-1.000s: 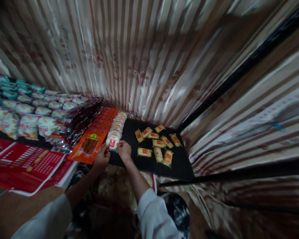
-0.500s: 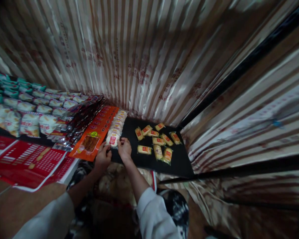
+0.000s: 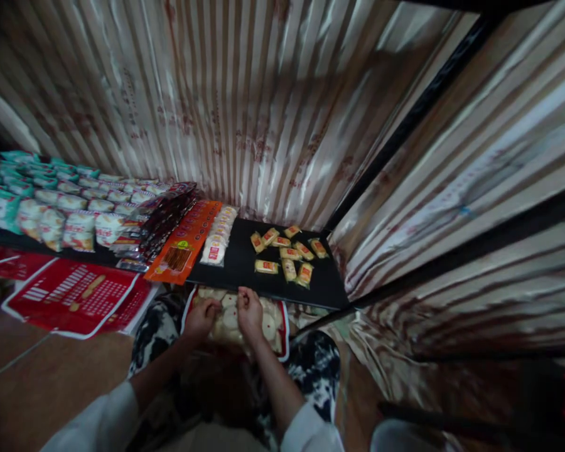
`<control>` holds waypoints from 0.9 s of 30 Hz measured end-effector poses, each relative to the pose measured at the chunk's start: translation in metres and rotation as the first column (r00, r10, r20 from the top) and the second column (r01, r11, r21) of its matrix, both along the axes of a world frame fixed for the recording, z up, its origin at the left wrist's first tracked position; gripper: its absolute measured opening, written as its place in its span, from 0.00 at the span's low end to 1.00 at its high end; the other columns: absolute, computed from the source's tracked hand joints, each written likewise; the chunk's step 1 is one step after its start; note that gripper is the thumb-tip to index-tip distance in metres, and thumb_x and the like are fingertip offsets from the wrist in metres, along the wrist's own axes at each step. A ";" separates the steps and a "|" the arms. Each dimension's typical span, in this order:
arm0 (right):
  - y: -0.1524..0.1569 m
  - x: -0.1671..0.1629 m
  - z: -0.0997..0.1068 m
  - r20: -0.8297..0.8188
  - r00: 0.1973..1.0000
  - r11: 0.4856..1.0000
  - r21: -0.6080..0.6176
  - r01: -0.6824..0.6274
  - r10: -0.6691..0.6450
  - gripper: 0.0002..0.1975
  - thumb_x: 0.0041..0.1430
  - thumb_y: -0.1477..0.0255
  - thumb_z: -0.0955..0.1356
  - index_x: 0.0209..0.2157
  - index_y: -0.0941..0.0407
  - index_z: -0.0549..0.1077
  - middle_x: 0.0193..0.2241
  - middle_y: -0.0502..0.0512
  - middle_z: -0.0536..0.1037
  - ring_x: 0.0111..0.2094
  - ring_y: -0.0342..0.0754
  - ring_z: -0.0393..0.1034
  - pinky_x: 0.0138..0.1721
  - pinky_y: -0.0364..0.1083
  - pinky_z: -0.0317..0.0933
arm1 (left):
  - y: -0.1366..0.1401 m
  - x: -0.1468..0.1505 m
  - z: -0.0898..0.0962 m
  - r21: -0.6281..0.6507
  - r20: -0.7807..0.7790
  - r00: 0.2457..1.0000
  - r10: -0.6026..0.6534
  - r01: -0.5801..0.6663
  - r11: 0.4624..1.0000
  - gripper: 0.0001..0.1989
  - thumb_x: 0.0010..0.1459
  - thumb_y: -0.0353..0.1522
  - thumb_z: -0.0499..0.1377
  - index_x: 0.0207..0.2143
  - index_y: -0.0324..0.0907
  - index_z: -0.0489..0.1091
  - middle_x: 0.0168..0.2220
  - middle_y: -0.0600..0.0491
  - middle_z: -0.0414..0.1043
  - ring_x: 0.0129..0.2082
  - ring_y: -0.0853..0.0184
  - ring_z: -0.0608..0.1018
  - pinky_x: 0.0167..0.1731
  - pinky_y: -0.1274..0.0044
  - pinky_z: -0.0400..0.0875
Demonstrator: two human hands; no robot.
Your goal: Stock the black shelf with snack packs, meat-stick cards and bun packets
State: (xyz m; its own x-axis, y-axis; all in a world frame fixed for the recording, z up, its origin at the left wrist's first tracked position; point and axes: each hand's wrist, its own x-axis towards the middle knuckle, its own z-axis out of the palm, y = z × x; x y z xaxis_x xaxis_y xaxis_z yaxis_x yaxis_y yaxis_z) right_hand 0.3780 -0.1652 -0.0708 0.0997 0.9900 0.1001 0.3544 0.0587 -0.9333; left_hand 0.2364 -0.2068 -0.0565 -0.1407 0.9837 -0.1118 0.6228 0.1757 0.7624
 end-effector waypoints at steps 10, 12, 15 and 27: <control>-0.036 0.037 -0.002 0.163 0.986 0.999 0.016 -0.032 0.029 0.14 0.54 0.67 0.62 0.35 0.56 0.76 0.36 0.58 0.79 0.39 0.51 0.71 0.43 0.49 0.63 | -0.020 0.008 0.004 -0.119 -0.115 0.989 -0.097 0.083 0.989 0.17 0.51 0.24 0.53 0.44 0.37 0.71 0.46 0.44 0.72 0.47 0.62 0.73 0.49 0.73 0.64; -0.032 0.031 -0.006 0.157 0.985 0.997 -0.021 -0.069 0.071 0.13 0.53 0.68 0.61 0.35 0.56 0.76 0.35 0.57 0.79 0.38 0.50 0.71 0.42 0.48 0.63 | -0.021 0.008 0.000 -0.106 -0.106 0.990 -0.089 0.078 0.991 0.17 0.51 0.24 0.52 0.43 0.37 0.71 0.47 0.44 0.71 0.49 0.62 0.72 0.51 0.73 0.62; -0.024 0.016 -0.011 0.149 0.977 0.986 -0.085 -0.141 0.153 0.13 0.53 0.71 0.61 0.35 0.57 0.76 0.35 0.56 0.79 0.37 0.49 0.72 0.41 0.46 0.63 | -0.021 0.004 -0.008 -0.111 -0.088 0.994 -0.066 0.056 0.992 0.17 0.50 0.23 0.53 0.43 0.36 0.71 0.47 0.44 0.71 0.50 0.64 0.71 0.53 0.74 0.60; 0.018 -0.054 -0.023 0.257 0.946 0.896 -0.438 -0.070 0.199 0.10 0.54 0.74 0.63 0.36 0.61 0.74 0.25 0.57 0.78 0.25 0.45 0.72 0.24 0.39 0.59 | 0.020 -0.027 -0.035 -0.151 -0.089 0.996 0.026 -0.039 0.988 0.23 0.50 0.21 0.50 0.50 0.36 0.65 0.55 0.43 0.65 0.56 0.63 0.66 0.56 0.73 0.58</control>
